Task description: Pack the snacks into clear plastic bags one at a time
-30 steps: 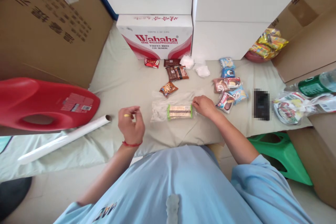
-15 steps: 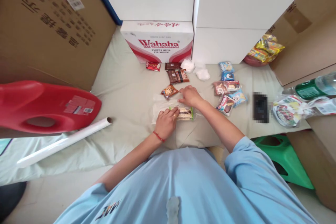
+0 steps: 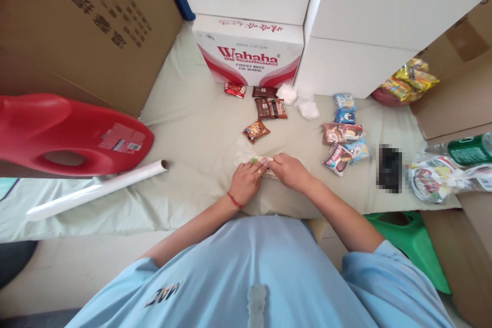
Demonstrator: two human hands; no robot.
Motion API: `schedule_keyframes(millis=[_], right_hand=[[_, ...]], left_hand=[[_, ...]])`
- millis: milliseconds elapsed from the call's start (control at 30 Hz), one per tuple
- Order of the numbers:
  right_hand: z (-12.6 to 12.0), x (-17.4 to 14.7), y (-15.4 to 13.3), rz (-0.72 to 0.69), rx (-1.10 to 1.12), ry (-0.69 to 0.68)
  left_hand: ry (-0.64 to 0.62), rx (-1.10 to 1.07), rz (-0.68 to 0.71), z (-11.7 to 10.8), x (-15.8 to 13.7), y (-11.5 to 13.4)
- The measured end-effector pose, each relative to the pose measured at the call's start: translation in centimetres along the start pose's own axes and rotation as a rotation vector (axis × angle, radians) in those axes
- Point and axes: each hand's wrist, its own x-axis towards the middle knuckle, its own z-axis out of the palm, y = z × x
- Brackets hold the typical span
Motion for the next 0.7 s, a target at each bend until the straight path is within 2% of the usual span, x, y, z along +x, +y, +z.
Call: schedule_keyframes(millis=[100, 167, 267, 367, 433, 567, 633, 700], right_hand=[[2.2, -1.2, -0.7, 0.034, 0.035, 0.072], [3.2, -1.6, -0.9, 0.054, 0.078, 0.094], [3.6, -1.9, -1.1, 0.055, 0.116, 0.062], [3.3, -2.1, -1.3, 0.054, 0.084, 0.004], [3.1, -2.2, -1.6, 0.053, 0.04, -0.025], [2.8, -2.3, -2.1, 0.053, -0.016, -0.041], [2.8, -2.2, -2.3, 0.052, -0.028, -0.038], [2.9, -2.2, -2.4, 0.051, -0.036, -0.032]], left_hand=[[0.064, -0.099, 0.01, 0.7, -0.5, -0.8], [0.171, -0.179, -0.025, 0.8, -0.8, -1.3], [0.376, -0.227, -0.145, 0.7, -1.1, -1.7], [0.496, -0.25, -0.268, 0.4, -1.2, -1.9], [0.534, -0.355, -0.393, 0.2, -1.2, -2.4], [0.587, -0.552, -0.754, -0.6, 0.1, -4.8], [0.577, -0.551, -0.802, -1.1, 1.4, -6.1], [0.529, -0.531, -0.775, -1.7, 2.5, -6.9]])
